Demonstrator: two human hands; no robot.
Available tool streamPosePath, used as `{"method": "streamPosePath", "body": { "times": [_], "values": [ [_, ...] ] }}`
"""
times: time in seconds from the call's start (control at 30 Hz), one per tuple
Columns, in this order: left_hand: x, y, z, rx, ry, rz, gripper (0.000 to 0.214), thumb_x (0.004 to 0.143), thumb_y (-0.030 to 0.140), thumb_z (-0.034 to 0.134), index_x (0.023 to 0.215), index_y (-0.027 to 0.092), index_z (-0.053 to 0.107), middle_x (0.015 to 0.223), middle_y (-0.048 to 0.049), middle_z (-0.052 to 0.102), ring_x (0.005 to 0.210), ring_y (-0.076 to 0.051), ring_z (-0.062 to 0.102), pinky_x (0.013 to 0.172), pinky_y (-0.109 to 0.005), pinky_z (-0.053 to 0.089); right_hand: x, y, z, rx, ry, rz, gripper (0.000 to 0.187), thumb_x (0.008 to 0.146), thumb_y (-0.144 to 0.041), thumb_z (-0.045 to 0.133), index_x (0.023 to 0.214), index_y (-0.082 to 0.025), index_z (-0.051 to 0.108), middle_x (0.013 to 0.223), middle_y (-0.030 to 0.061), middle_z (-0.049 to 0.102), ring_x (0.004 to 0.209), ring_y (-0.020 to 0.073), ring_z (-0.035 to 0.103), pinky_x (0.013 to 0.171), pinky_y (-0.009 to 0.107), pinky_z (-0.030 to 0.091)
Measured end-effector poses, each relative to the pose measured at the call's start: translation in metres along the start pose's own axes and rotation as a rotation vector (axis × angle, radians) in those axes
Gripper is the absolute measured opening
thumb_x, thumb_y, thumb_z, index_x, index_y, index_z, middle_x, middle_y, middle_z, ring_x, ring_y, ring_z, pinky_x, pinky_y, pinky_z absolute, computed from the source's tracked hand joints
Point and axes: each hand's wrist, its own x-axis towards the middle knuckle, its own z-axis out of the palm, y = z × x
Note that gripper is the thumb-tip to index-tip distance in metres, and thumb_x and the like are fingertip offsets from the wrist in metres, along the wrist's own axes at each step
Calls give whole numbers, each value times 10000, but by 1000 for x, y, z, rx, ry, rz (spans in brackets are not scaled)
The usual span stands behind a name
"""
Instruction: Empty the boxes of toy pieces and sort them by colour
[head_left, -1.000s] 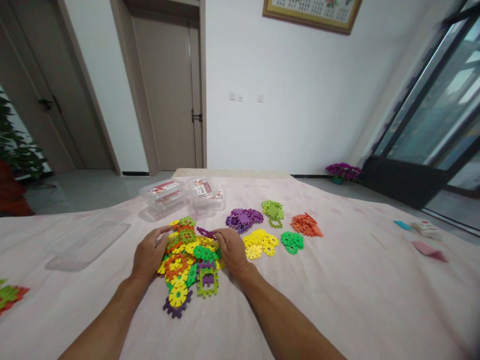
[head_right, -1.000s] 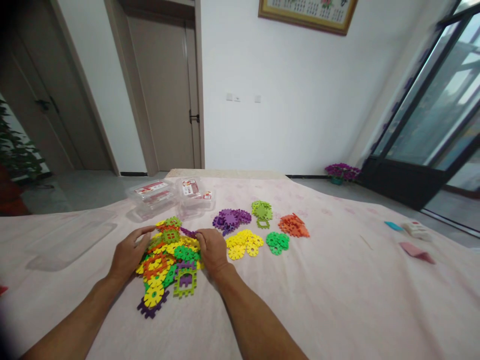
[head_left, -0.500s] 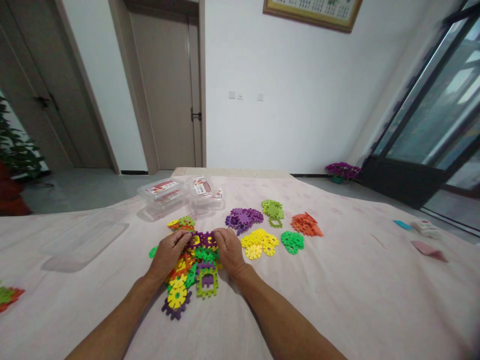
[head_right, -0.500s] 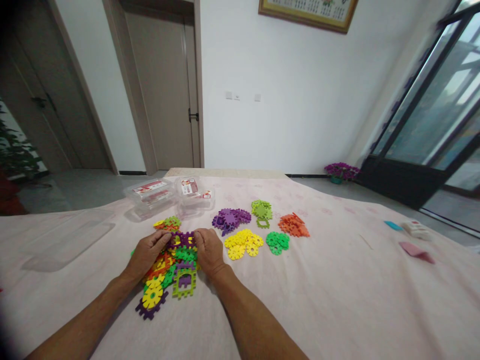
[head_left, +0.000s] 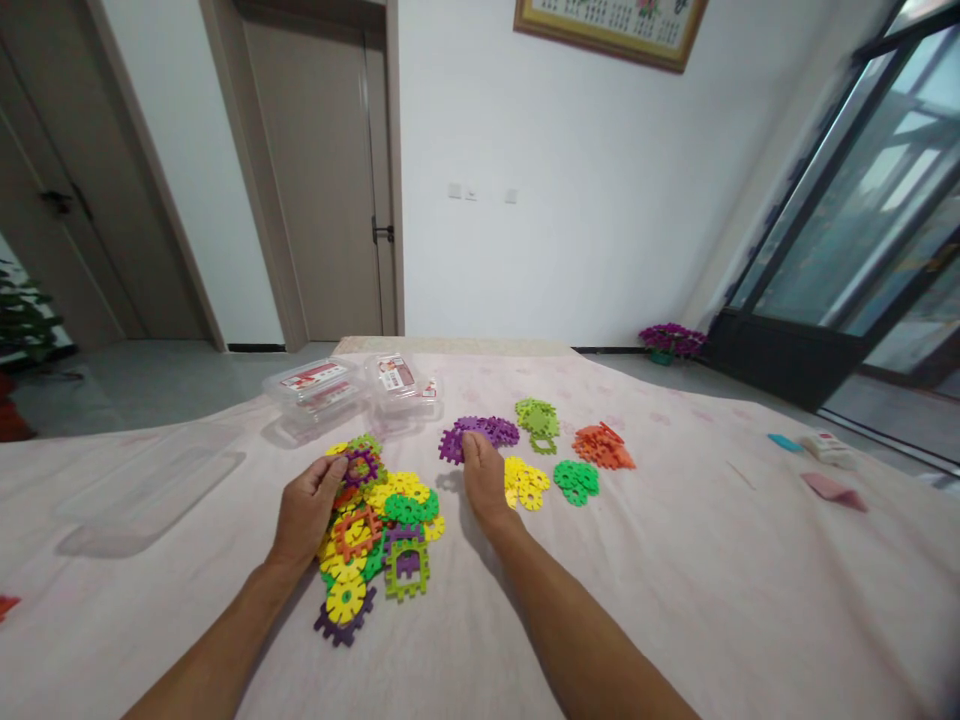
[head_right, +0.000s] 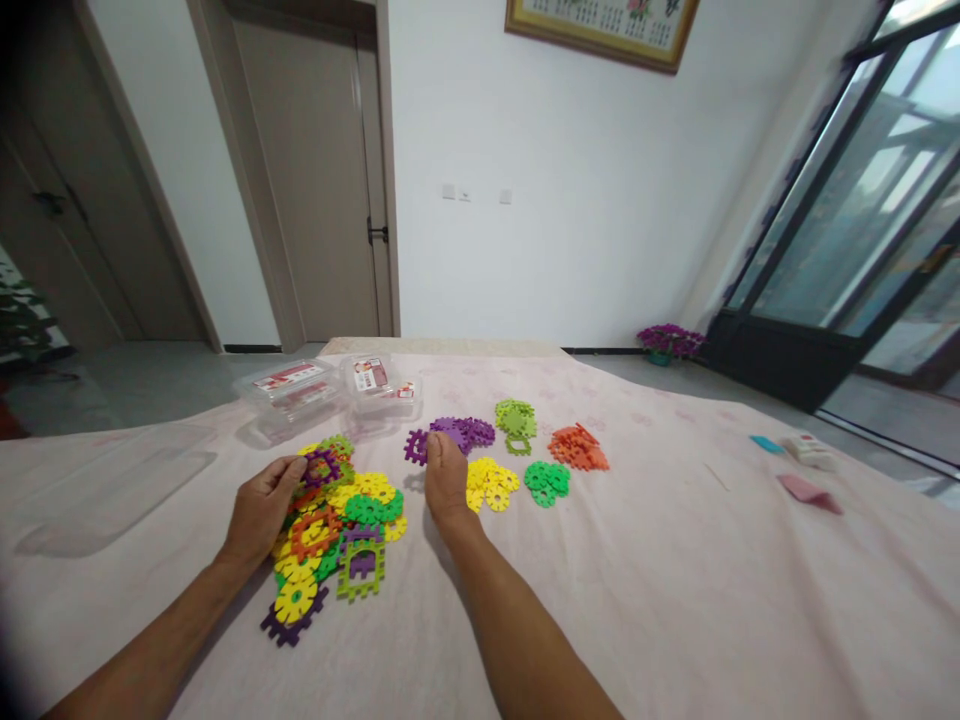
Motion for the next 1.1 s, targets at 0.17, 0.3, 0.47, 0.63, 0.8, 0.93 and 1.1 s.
{"method": "streamPosePath", "body": {
  "times": [0.17,0.3,0.47,0.63,0.8,0.93,1.1],
  "values": [
    [0,-3,6,35,-11,106,433,851,598,572,938,205,732,1004,-46,751,1002,-253,660,990,-352,479,23,12,-11,-59,98,73,347,906,-310,508,1181,-159,655,1165,141,674,1120,270,589,1001,405,448],
    [3,-3,4,61,3,165,396,865,571,562,883,213,732,970,-41,734,988,-242,660,985,-336,480,20,9,-11,-119,158,-39,360,885,-239,514,1210,-160,645,1231,148,631,1206,266,538,1082,434,402],
    [1,1,4,28,-33,137,388,839,547,600,933,211,769,1055,-50,761,1031,-255,673,1013,-362,481,-7,-15,12,59,-207,-182,265,957,-262,506,1120,-211,709,1048,70,708,1012,209,636,957,362,485],
    [-4,9,11,-34,-87,98,363,794,521,655,929,212,788,1026,-50,785,1000,-260,697,935,-365,534,-28,-35,27,105,-406,-222,213,947,-297,581,1079,-238,738,1038,36,732,939,182,646,860,304,495],
    [-9,13,14,-76,-165,71,392,764,537,688,920,192,791,946,-61,792,881,-255,716,826,-362,563,-31,-41,23,107,-473,-163,270,934,-267,563,704,-216,693,666,-30,643,662,142,583,640,239,429],
    [-8,11,8,-25,-137,75,429,830,568,613,932,192,791,867,-45,781,833,-236,706,796,-337,548,-31,-35,21,79,-446,-108,251,904,-282,570,691,-211,682,620,-31,615,607,134,564,567,227,384],
    [4,-5,-9,71,83,28,473,895,591,514,997,202,764,844,-36,768,874,-240,704,827,-330,517,-17,-23,14,129,-279,17,222,875,-328,571,734,-206,692,635,-15,642,589,141,588,543,227,427]
  ]
}}
